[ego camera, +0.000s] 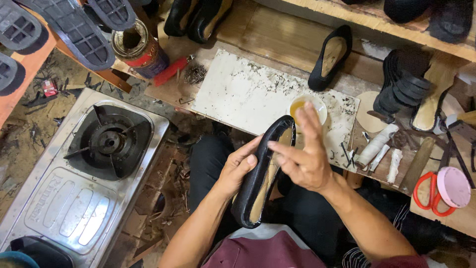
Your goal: The person applies a yellow liquid to the inner sole of a black shoe using their fingers, then places the shoe on a shelf. They repeat this process with another shoe, handling each one individually and returning them to the shelf.
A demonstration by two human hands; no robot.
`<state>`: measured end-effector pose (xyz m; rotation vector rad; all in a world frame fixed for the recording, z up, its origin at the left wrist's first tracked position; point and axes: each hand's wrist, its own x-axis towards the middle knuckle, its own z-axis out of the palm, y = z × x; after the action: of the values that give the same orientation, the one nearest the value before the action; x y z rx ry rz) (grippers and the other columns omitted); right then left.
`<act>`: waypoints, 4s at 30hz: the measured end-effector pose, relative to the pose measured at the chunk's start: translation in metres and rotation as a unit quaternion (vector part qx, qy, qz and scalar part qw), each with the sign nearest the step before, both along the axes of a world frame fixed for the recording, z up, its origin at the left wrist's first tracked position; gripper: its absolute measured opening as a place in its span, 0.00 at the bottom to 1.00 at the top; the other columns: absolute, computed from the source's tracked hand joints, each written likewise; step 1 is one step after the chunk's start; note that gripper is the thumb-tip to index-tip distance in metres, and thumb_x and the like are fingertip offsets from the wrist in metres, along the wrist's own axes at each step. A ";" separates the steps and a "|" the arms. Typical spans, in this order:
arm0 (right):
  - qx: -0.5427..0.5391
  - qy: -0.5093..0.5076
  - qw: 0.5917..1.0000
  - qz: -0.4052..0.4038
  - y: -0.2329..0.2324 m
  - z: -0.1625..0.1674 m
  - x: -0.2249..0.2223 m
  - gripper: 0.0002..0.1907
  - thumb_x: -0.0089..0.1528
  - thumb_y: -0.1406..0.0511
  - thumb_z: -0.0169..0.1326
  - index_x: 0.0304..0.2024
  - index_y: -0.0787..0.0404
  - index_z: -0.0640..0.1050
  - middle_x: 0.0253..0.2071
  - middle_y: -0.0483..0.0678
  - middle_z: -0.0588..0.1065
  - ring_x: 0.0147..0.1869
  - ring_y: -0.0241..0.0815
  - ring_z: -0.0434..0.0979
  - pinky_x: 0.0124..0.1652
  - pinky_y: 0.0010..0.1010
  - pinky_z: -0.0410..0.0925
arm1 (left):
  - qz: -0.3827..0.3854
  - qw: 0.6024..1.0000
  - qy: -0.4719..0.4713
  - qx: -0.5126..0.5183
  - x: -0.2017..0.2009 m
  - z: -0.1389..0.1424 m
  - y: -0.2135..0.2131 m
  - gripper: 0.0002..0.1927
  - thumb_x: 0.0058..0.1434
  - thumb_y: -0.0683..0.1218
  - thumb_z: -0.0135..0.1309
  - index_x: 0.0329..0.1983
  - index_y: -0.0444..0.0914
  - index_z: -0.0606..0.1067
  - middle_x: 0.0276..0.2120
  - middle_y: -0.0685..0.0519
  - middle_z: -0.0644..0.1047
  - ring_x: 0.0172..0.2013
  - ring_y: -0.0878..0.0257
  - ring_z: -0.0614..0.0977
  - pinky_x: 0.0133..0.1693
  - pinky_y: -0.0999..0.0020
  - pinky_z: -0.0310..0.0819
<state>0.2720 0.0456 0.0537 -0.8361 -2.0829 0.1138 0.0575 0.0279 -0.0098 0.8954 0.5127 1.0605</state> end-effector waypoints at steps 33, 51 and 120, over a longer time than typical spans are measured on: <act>-0.036 -0.037 0.997 0.060 -0.034 0.001 0.000 0.19 0.65 0.55 0.57 0.54 0.54 0.83 0.78 0.53 0.49 0.83 0.61 0.43 0.76 0.58 0.45 | 0.027 0.997 -0.052 -0.045 0.005 0.006 -0.014 0.41 0.66 0.56 0.56 0.75 0.30 0.59 0.69 0.42 0.68 0.66 0.56 0.72 0.67 0.60 0.64; 0.005 -0.021 0.999 -0.042 -0.010 0.001 0.010 0.16 0.64 0.58 0.55 0.53 0.46 0.84 0.81 0.48 0.45 0.85 0.55 0.39 0.80 0.56 0.39 | -0.003 0.998 -0.036 -0.049 0.006 0.012 -0.012 0.36 0.68 0.51 0.54 0.75 0.32 0.60 0.66 0.44 0.71 0.60 0.59 0.76 0.62 0.62 0.70; 0.000 -0.043 0.994 0.098 -0.048 0.015 -0.007 0.16 0.68 0.52 0.51 0.53 0.43 0.85 0.78 0.48 0.51 0.84 0.60 0.39 0.77 0.58 0.37 | 0.018 0.994 -0.074 -0.075 0.025 0.031 0.005 0.34 0.72 0.53 0.48 0.75 0.30 0.61 0.66 0.44 0.71 0.62 0.59 0.74 0.65 0.65 0.65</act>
<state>0.2651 -0.0024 0.0683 -0.6451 -2.2436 0.1851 0.0822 0.0329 0.0211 0.6719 0.4784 1.0980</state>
